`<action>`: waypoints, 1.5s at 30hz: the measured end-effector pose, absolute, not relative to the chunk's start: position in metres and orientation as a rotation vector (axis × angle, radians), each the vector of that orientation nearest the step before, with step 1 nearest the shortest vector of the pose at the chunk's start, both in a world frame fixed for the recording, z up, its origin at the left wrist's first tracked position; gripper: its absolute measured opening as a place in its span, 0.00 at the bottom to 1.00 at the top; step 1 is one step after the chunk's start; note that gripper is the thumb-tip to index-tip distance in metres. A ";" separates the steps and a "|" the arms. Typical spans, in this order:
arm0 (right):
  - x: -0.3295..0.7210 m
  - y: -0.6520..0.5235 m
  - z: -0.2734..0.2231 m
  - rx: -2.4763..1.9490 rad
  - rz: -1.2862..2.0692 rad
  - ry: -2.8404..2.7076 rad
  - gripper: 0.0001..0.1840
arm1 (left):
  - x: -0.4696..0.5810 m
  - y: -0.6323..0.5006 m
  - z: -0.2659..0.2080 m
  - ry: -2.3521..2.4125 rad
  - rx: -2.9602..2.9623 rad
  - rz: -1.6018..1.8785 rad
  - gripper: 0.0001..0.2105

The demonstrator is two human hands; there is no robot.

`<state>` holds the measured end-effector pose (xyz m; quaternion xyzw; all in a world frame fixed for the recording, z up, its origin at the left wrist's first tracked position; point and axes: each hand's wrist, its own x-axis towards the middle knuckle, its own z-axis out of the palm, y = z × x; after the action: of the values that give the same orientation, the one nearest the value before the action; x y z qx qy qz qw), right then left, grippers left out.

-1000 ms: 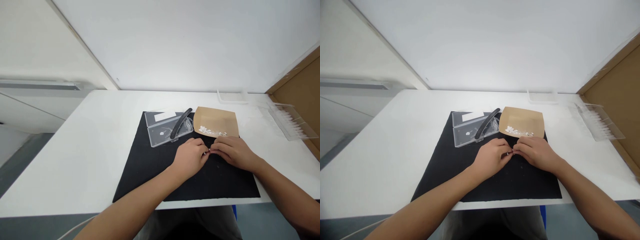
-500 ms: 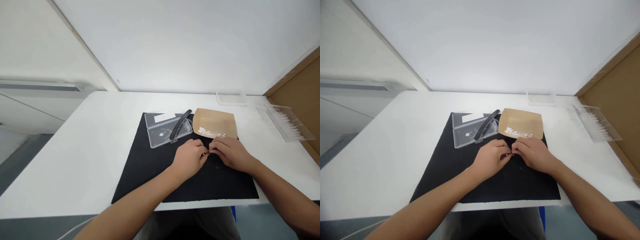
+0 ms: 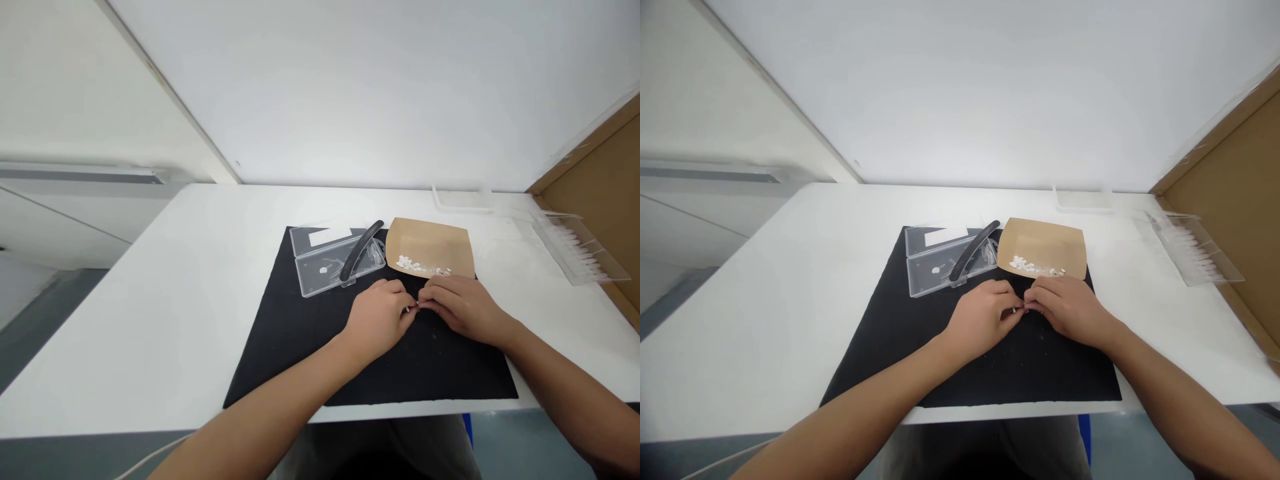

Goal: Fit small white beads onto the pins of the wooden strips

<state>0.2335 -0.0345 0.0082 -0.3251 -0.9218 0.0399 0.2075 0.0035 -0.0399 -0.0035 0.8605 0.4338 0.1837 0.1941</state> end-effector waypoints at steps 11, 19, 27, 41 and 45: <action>0.239 -0.032 0.010 -0.878 0.195 -2.590 0.08 | 0.003 -0.040 -0.002 1.221 2.394 0.492 0.07; 0.244 -0.031 0.010 -0.859 0.230 -2.608 0.09 | 0.003 -0.040 -0.002 1.221 2.377 0.509 0.07; 0.245 -0.030 0.012 -0.815 0.166 -2.610 0.09 | 0.003 -0.039 -0.003 1.215 2.375 0.508 0.07; 0.241 -0.032 0.009 -0.952 0.258 -2.525 0.08 | 0.002 -0.038 -0.002 1.207 2.392 0.470 0.08; 0.239 -0.033 0.008 -0.970 0.249 -2.532 0.08 | 0.002 -0.038 -0.003 1.223 2.386 0.471 0.07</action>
<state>0.2395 -0.0334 0.0079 -0.3486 -0.9096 0.0893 0.2078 0.0020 -0.0382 -0.0026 0.8573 0.4394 0.1691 0.2082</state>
